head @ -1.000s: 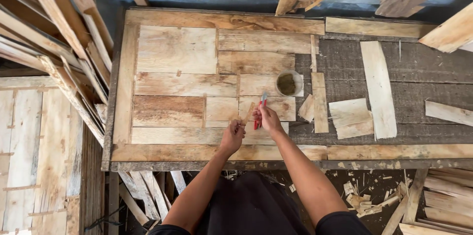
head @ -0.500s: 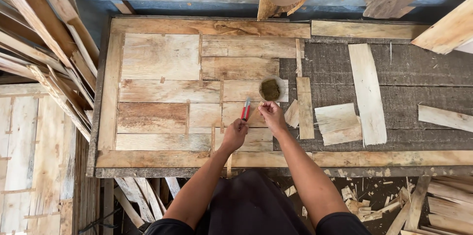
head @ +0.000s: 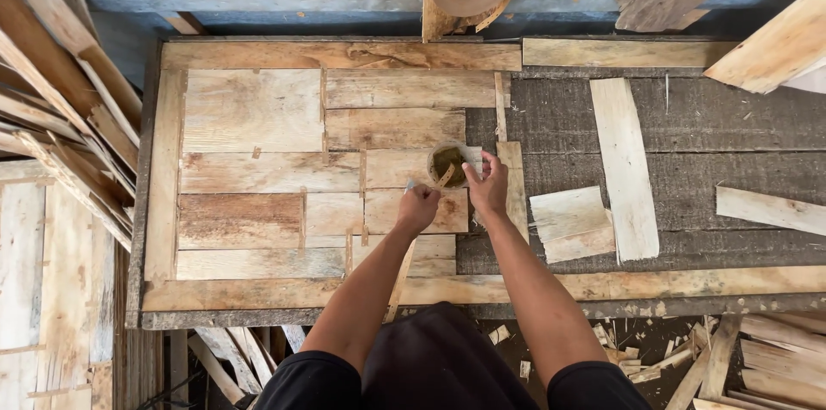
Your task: Constructing or patching wooden paneling using a utility knife and small pieces of wood veneer.
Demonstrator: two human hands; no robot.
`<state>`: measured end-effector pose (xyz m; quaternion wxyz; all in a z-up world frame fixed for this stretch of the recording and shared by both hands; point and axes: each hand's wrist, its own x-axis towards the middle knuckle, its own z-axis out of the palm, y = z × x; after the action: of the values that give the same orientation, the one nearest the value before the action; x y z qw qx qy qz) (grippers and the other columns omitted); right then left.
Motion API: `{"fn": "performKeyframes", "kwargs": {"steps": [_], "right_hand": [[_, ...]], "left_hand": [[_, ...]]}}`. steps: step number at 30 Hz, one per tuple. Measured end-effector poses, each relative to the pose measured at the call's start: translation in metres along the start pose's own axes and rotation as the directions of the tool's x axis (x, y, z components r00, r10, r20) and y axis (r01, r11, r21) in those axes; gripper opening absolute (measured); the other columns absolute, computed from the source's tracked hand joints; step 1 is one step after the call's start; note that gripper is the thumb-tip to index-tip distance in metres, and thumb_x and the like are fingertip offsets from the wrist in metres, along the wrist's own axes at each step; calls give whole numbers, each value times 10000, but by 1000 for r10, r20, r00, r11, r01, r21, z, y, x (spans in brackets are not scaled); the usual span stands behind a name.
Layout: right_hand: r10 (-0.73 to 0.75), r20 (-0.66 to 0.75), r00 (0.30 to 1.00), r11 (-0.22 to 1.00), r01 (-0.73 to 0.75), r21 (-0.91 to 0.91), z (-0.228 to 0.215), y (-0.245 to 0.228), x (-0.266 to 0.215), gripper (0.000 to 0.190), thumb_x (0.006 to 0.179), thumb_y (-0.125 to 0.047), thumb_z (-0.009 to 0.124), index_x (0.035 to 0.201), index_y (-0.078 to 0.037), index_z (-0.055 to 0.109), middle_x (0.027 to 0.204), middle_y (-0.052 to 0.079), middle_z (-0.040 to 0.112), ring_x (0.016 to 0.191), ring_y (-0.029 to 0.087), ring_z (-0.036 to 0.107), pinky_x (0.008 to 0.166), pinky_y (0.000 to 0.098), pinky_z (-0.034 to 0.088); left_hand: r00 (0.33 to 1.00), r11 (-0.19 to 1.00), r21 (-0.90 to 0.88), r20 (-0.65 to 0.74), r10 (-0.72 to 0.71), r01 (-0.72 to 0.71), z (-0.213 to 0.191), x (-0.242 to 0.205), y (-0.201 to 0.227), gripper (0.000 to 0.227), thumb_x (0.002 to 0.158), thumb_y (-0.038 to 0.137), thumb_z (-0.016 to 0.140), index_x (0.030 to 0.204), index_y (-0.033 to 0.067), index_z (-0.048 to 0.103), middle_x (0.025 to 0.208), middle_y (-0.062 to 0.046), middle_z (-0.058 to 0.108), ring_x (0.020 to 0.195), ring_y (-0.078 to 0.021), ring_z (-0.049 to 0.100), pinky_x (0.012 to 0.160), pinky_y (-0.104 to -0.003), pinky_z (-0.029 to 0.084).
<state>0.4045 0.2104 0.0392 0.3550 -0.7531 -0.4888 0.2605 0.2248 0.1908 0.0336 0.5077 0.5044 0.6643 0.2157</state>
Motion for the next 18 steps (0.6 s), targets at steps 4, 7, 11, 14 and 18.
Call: {"fn": "performKeyframes", "kwargs": {"steps": [4,7,11,14,18], "right_hand": [[57,105,993,998,-56,-6,5,10,14,616,947,-436,759,1387,-56,558,1189,144,532,1011,234,603,819,380,566],[174,205,963,979,-147,-144,7,-3,20,737,869,-506,780,1398,-59,527,1179,157,551,1000,249,614,820,390,563],[249,237,939,968,-250,-25,4,-26,19,619,953,-501,648,1360,-46,548,1123,122,613,957,233,643,795,381,562],[202,132,970,966,-220,137,15,-11,22,527,1045,-484,502,1328,-47,587,1111,109,616,957,225,638,792,361,540],[99,95,990,987,-110,118,20,3,21,539,1099,-493,404,1325,-54,619,1090,149,616,946,282,613,835,378,504]], "left_hand": [[999,1000,9,-30,-30,30,1,4,5,354,912,357,667,857,14,735,763,-168,727,732,-304,702,707,-425,536],[997,998,-28,-52,-53,51,5,7,-2,339,902,350,668,863,19,735,757,-164,731,730,-303,716,709,-423,546],[986,986,-73,-93,140,-147,2,-3,16,325,938,334,633,923,18,706,763,-156,708,729,-287,684,683,-420,536],[976,956,-200,-80,203,-215,1,-7,36,340,957,355,621,946,23,696,746,-152,698,707,-268,666,655,-411,527],[996,986,-155,-74,44,-55,6,3,30,372,929,376,652,842,22,725,719,-155,725,680,-265,700,649,-406,538]]}}
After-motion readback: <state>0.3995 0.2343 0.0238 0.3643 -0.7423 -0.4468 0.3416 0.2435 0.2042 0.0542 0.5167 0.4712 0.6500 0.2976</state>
